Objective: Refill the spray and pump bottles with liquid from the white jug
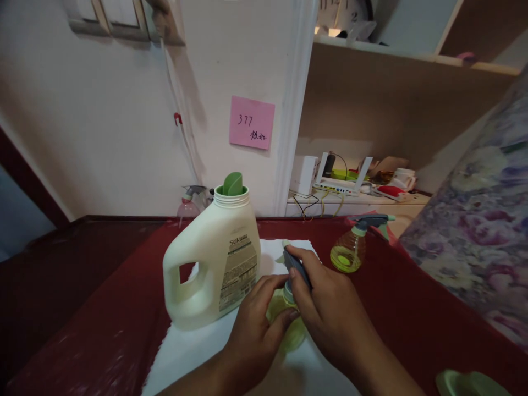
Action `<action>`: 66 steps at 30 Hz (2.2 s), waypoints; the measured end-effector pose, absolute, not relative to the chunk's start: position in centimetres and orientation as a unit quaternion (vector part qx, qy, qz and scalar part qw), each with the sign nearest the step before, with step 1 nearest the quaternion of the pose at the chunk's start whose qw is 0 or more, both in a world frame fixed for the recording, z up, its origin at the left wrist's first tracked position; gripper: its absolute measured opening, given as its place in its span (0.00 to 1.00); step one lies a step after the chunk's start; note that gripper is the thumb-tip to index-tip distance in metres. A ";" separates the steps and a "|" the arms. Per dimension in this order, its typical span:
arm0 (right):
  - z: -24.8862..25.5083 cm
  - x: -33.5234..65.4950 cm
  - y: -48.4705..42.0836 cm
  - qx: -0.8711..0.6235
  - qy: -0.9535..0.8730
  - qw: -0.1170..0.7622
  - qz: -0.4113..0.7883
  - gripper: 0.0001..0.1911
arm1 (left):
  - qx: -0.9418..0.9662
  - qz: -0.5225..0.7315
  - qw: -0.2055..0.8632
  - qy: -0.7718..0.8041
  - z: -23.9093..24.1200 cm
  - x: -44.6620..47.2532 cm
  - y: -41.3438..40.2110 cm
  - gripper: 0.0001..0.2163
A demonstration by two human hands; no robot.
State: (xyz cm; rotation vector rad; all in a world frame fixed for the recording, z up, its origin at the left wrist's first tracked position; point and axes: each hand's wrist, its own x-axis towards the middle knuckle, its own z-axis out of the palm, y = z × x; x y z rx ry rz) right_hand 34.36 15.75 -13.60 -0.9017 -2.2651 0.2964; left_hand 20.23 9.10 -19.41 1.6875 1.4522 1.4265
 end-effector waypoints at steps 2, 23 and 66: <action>-14.2 34.5 15.8 -0.338 -0.870 0.344 0.100 0.18 | 0.619 0.524 0.245 0.532 -19.6 20.2 9.1 0.18; -15.4 34.9 15.9 -0.294 -0.888 0.352 0.019 0.20 | 0.547 0.539 0.236 0.596 -18.4 21.4 10.4 0.08; -15.0 34.8 15.7 -0.282 -0.888 0.363 0.024 0.19 | 0.527 0.527 0.269 0.611 -17.9 21.5 10.7 0.07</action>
